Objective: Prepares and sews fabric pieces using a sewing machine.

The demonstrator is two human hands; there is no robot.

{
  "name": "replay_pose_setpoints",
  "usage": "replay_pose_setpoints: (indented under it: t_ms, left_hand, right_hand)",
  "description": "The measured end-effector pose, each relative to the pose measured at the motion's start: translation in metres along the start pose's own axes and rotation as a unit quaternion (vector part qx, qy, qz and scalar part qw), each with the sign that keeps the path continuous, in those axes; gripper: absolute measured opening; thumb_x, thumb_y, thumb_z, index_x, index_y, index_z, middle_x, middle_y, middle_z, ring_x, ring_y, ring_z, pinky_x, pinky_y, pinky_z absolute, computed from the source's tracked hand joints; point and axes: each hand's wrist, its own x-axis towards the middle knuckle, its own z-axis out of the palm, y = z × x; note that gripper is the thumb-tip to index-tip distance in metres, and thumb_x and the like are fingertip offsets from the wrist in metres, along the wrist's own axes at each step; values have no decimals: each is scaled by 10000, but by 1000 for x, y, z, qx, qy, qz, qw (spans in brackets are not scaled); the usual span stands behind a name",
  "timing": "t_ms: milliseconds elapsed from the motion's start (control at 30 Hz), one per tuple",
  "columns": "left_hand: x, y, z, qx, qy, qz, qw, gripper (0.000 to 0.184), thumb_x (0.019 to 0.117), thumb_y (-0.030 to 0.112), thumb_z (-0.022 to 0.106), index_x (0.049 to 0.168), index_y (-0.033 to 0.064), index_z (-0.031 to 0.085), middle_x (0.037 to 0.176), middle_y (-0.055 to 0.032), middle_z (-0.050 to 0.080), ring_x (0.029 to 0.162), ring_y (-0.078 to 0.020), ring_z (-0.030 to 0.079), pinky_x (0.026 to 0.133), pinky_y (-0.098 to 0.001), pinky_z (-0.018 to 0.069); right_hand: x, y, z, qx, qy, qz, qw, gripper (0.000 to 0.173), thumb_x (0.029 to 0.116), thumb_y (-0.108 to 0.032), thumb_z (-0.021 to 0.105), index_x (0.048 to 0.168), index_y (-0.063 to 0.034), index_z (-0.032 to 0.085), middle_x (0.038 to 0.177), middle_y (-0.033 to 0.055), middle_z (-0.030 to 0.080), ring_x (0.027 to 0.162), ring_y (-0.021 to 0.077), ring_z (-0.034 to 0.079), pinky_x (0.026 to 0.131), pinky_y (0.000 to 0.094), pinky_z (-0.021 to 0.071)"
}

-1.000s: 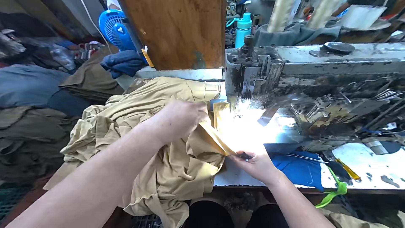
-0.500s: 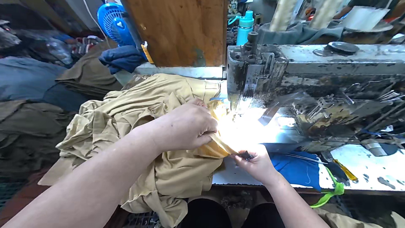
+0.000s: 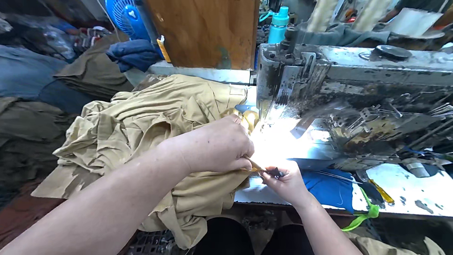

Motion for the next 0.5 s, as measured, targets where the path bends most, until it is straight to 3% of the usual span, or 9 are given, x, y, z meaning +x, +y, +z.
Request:
replay_pose_setpoints:
  t_ms: [500]
  left_hand:
    - [3,28,13,70,47,-3,996,359,1010,286,552,692,137,627,593,29,551,629,-129,581,822,-410,452]
  right_hand:
    - [0,2,0,-12,7,-20,1000,114,928,-93,679,915,-20,765,838,18,734,721,-6,673,674,166,591]
